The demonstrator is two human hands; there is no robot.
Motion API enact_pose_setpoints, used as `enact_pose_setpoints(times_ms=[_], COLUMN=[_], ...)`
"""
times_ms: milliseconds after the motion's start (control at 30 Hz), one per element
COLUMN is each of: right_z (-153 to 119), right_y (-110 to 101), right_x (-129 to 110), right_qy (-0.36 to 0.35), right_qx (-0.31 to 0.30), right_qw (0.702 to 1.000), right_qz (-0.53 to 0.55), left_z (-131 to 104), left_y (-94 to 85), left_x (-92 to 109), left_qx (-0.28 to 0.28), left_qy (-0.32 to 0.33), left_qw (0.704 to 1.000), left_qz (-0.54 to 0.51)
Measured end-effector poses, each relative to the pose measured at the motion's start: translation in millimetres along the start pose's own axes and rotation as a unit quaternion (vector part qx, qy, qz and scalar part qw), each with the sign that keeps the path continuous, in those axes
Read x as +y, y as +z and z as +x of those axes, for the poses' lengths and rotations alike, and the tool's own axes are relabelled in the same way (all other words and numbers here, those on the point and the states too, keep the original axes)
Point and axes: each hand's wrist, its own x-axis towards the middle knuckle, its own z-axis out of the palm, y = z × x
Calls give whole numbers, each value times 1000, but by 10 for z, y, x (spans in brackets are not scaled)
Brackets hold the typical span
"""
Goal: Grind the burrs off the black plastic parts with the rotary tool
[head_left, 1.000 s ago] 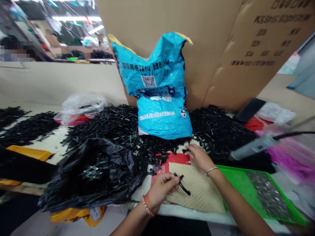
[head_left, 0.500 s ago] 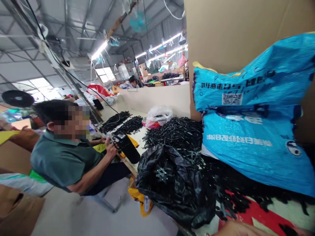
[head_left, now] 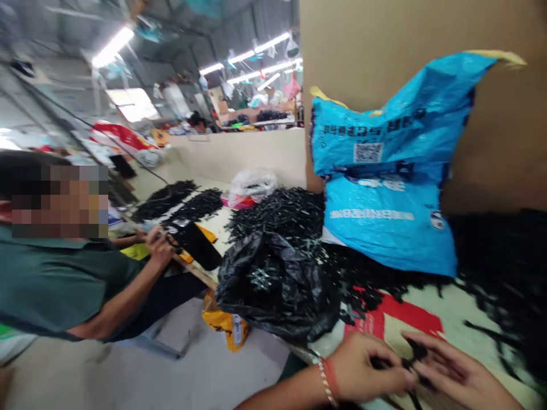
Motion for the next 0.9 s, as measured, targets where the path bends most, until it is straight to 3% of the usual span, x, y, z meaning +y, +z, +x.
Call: enact_pose_setpoints(times_ms=[33, 200, 400, 500, 667, 900], right_z=[-53, -242, -333, -351, -379, -383], right_y=[5, 84, 147, 135, 106, 100], right_x=[-107, -406, -336, -337, -361, -379], right_qy=[19, 84, 88, 87, 77, 68], right_qx=[-32, -46, -16, -6, -8, -41], right_qw=[999, 989, 969, 967, 971, 973], right_qz=[-1, 112, 231, 238, 227, 216], left_z=[-16, -52, -104, -154, -196, -127], left_y=[6, 63, 151, 163, 169, 204], left_x=[22, 50, 123, 162, 140, 136], left_qx=[-4, 6, 6, -4, -66, -84], left_qy=[-5, 0, -18, -47, -110, -142], left_qw=[1000, 999, 991, 984, 974, 969], left_qz=[1, -53, -134, -171, -186, -186])
